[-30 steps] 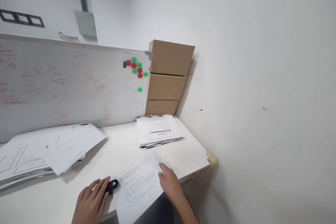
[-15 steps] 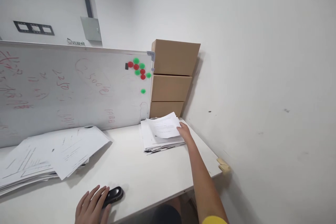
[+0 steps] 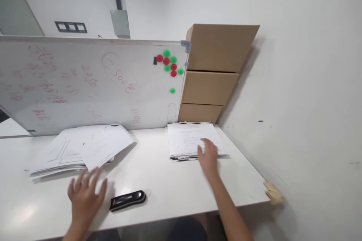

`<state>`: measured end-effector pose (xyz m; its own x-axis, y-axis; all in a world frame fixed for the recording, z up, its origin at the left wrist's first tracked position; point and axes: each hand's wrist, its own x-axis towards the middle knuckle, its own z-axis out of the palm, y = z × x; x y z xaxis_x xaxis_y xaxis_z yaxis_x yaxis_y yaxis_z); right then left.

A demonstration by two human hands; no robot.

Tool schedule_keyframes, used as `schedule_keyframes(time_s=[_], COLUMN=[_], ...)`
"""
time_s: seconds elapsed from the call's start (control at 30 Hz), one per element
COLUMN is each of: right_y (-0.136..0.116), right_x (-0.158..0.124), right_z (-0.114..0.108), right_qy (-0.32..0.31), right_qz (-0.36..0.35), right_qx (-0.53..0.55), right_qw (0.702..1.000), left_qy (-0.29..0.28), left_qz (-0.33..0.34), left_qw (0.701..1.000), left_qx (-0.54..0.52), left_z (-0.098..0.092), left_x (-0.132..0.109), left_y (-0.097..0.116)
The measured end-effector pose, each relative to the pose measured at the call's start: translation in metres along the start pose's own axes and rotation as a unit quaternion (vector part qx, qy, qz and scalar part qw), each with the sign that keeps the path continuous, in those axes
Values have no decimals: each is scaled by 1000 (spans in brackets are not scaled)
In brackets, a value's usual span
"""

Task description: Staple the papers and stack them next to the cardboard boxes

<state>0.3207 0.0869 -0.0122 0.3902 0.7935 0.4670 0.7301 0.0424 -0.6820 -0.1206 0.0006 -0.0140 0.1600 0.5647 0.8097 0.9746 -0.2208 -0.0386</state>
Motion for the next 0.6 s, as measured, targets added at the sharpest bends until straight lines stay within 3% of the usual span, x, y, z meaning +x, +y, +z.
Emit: schedule_keyframes(time_s=[0.07, 0.13, 0.2, 0.27, 0.37, 0.43, 0.47, 0.5, 0.6], right_y=[-39, -82, -121, -149, -166, -163, -158, -151, -128], right_x=[-46, -93, -136, -169, -192, -191, -188, -184, -171], right_z=[13, 22, 25, 22, 16, 14, 13, 12, 5], right_qy=[-51, -115, -166, -179, -253, -320, -332, -328, -271], right_qz=[-14, 56, 106, 126, 120, 141, 157, 170, 167], right_qx=[103, 206, 289, 353, 416, 443, 440, 422, 323], right_qw=[993, 970, 937, 909, 865, 825, 820, 828, 891], left_qy=[-41, -119, -196, -237, -200, -141, -114, -93, -62], left_qz=[-42, -11, 32, 53, 67, 100, 125, 150, 208], left_qw=[998, 993, 980, 970, 977, 982, 980, 974, 952], left_qx=[34, 21, 0, -14, -38, -77, -106, -138, -217], left_z=[11, 25, 36, 39, 25, 7, -3, -13, -40], left_x=[22, 37, 42, 40, 31, 26, 23, 21, 13], left_y=[-32, -57, -71, -73, -52, -25, -8, 10, 58])
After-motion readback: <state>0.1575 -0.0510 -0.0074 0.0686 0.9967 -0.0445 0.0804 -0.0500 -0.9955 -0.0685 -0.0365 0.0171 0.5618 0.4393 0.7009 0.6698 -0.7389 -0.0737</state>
